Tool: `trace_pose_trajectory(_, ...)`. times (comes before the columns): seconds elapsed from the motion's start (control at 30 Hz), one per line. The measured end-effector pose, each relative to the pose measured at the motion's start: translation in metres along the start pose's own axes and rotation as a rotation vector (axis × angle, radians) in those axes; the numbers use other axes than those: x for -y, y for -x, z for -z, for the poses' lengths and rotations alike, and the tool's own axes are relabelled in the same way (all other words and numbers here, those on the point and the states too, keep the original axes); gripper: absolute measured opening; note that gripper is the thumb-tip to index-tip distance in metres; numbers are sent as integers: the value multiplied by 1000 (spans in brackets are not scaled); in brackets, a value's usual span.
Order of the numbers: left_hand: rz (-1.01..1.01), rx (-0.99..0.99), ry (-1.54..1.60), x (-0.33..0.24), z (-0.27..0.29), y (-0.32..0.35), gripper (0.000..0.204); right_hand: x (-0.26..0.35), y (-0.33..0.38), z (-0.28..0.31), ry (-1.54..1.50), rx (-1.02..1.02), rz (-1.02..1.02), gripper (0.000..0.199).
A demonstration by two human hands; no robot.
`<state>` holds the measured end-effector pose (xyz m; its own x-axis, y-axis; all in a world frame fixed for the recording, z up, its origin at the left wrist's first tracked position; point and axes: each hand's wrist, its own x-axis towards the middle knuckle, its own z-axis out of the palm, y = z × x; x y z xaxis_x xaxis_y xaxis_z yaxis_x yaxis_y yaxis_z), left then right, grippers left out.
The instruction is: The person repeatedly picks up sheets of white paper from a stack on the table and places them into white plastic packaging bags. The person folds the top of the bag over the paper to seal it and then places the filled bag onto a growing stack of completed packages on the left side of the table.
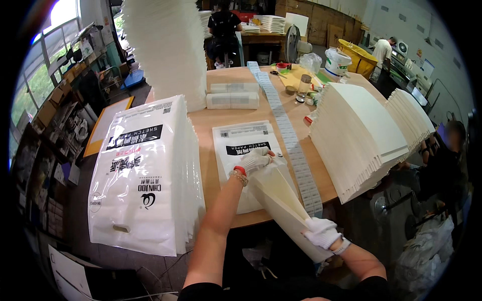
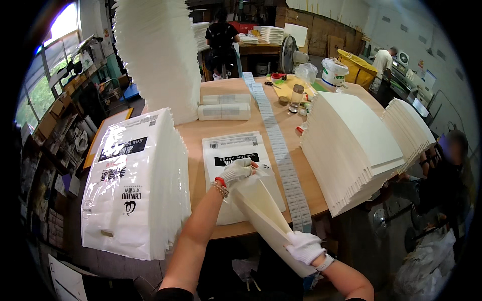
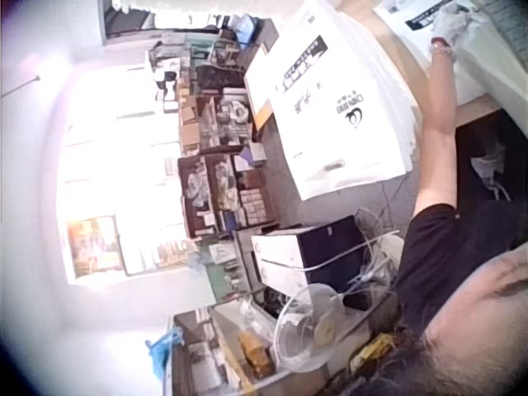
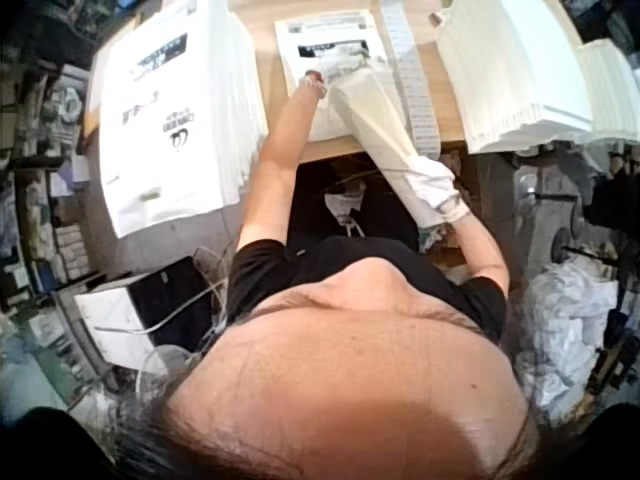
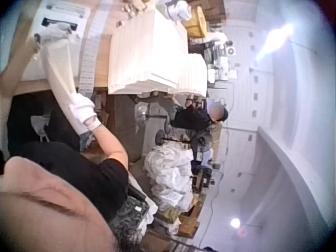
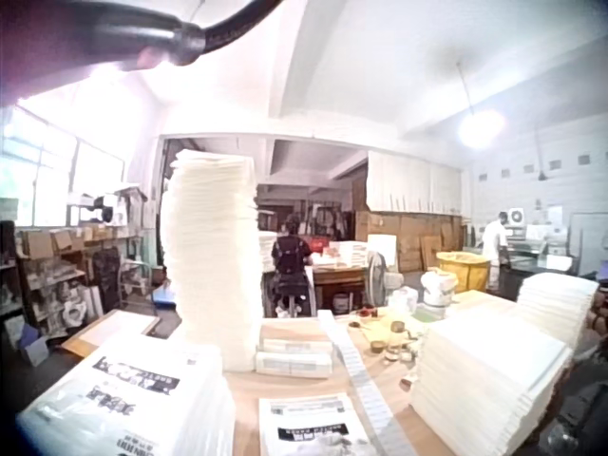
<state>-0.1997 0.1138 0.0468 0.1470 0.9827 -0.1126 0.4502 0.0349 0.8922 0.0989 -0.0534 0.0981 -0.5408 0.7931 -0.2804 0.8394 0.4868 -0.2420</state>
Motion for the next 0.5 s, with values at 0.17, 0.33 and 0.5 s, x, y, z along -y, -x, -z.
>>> trace_pose_trajectory(0.17,-79,-141,78,-43,-14,41,20,9,-67,-4,-211,89,-120,38)
trace_pose_trajectory(0.33,-412,-288,-537,-61,-80,39,42,-6,-192,-37,89,-111,-23,39)
trace_pose_trajectory(0.5,-529,-982,-456,5,-43,109,58,37,-138,16,-409,-333,24,40)
